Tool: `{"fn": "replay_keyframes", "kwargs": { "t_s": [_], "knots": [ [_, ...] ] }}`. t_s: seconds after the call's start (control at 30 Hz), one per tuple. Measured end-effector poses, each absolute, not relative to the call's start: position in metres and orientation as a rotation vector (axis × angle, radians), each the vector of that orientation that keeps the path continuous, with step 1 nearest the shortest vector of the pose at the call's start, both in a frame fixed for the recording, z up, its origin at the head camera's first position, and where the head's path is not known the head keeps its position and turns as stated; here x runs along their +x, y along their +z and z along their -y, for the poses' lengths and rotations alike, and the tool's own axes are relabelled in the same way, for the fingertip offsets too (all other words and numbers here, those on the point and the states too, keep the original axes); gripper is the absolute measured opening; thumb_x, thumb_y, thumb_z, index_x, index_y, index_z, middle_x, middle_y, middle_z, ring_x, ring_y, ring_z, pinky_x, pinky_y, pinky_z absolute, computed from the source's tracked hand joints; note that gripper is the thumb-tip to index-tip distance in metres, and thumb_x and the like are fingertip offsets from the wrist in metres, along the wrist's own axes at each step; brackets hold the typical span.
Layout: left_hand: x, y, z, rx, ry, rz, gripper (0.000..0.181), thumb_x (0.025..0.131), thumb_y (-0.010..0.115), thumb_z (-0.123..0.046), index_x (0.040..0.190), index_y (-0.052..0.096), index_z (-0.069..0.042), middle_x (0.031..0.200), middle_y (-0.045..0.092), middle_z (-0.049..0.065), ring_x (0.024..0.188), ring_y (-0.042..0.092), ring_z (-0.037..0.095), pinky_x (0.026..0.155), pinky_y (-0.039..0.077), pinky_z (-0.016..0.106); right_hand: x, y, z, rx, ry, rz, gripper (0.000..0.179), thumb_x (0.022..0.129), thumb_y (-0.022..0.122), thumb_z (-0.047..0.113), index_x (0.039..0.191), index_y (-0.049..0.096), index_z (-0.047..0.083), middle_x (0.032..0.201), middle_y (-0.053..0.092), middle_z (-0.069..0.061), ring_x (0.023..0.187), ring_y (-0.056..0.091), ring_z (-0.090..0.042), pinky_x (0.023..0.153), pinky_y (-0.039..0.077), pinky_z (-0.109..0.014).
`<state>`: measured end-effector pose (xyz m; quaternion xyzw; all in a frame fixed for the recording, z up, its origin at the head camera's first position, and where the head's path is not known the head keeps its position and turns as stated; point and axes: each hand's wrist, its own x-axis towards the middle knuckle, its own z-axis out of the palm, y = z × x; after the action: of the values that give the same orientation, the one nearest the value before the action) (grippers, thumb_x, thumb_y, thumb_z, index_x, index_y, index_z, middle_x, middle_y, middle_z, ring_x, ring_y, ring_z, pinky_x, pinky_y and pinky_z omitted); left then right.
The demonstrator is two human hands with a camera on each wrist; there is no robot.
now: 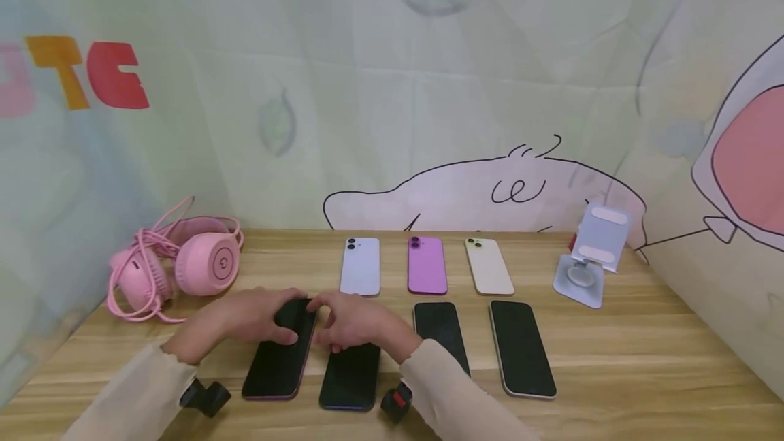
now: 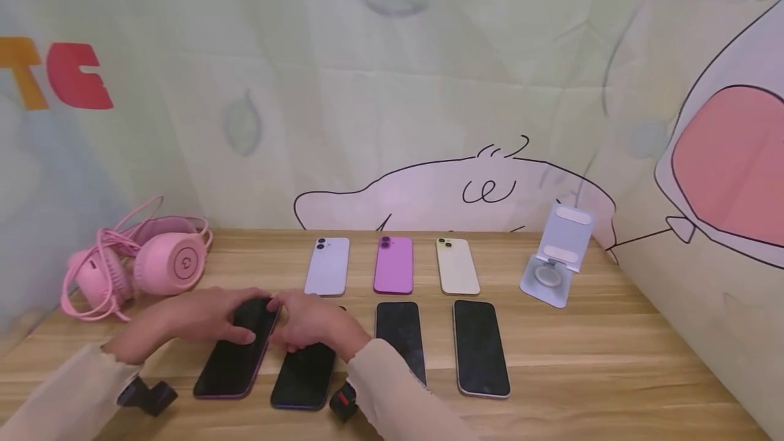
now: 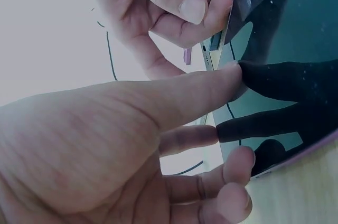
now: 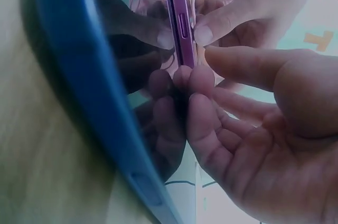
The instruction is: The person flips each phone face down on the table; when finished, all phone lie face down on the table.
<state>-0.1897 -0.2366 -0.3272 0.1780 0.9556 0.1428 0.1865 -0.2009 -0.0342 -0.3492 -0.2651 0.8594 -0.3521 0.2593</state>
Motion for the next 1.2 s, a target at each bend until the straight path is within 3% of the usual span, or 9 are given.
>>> {"fn": "replay_keyframes", "kwargs": {
  "t_s": [0.33,0.53,0.83,0.97,1.1,1.2],
  "knots": [
    [-0.185,-0.327,0.246,0.548,0.329,-2.688,0.073,0.087,0.078,-0.036,0.147,0.047,-0.009,0.132,0.059,0.023,0.107,0.059,0.032,0.097,0.043,0.059,-0.205,-0.347,0.03,-0.716,-0.895,-2.325,0.045,0.093,0.072,0.01,0.135,0.058,0.018,0.068,0.064,-0.004,0.058,0.059,-0.014,0.058,0.045,-0.026],
    [-0.183,-0.328,0.25,0.567,0.39,-2.676,0.074,0.088,0.076,-0.036,0.149,0.044,-0.009,0.133,0.059,0.022,0.105,0.059,0.03,0.096,0.045,0.056,-0.2,-0.347,0.035,-0.711,-0.961,-2.334,0.046,0.093,0.071,0.01,0.136,0.054,0.014,0.07,0.066,-0.003,0.061,0.06,-0.013,0.061,0.045,-0.026],
    [-0.186,-0.334,0.244,0.594,0.533,-2.654,0.073,0.086,0.079,-0.032,0.148,0.045,-0.012,0.128,0.06,0.016,0.101,0.057,0.028,0.096,0.045,0.055,-0.193,-0.348,0.035,-0.597,-1.283,-2.067,0.054,0.095,0.062,-0.003,0.145,0.044,0.007,0.067,0.067,-0.013,0.06,0.066,-0.018,0.06,0.055,-0.03],
    [-0.187,-0.336,0.247,0.536,0.613,-2.642,0.074,0.086,0.079,-0.03,0.148,0.044,-0.011,0.116,0.061,0.016,0.084,0.062,0.025,0.079,0.051,0.044,-0.194,-0.349,0.035,-0.486,-1.426,-1.952,0.057,0.097,0.059,-0.004,0.148,0.039,0.01,0.068,0.067,-0.015,0.059,0.066,-0.018,0.061,0.056,-0.03],
    [-0.186,-0.338,0.249,0.446,0.711,-2.595,0.076,0.086,0.08,-0.029,0.149,0.041,-0.011,0.105,0.06,0.014,0.06,0.06,0.02,0.06,0.05,0.035,-0.197,-0.351,0.035,-0.389,-1.51,-1.876,0.056,0.097,0.058,-0.005,0.147,0.039,0.012,0.075,0.064,-0.012,0.058,0.065,-0.017,0.061,0.055,-0.028],
    [-0.184,-0.338,0.251,0.395,0.736,-2.577,0.077,0.086,0.08,-0.031,0.15,0.04,-0.012,0.102,0.059,0.012,0.057,0.058,0.019,0.057,0.049,0.034,-0.199,-0.352,0.035,-0.366,-1.52,-1.853,0.053,0.096,0.057,-0.006,0.144,0.043,0.012,0.081,0.061,-0.012,0.057,0.062,-0.016,0.06,0.054,-0.028]
  ]
}}
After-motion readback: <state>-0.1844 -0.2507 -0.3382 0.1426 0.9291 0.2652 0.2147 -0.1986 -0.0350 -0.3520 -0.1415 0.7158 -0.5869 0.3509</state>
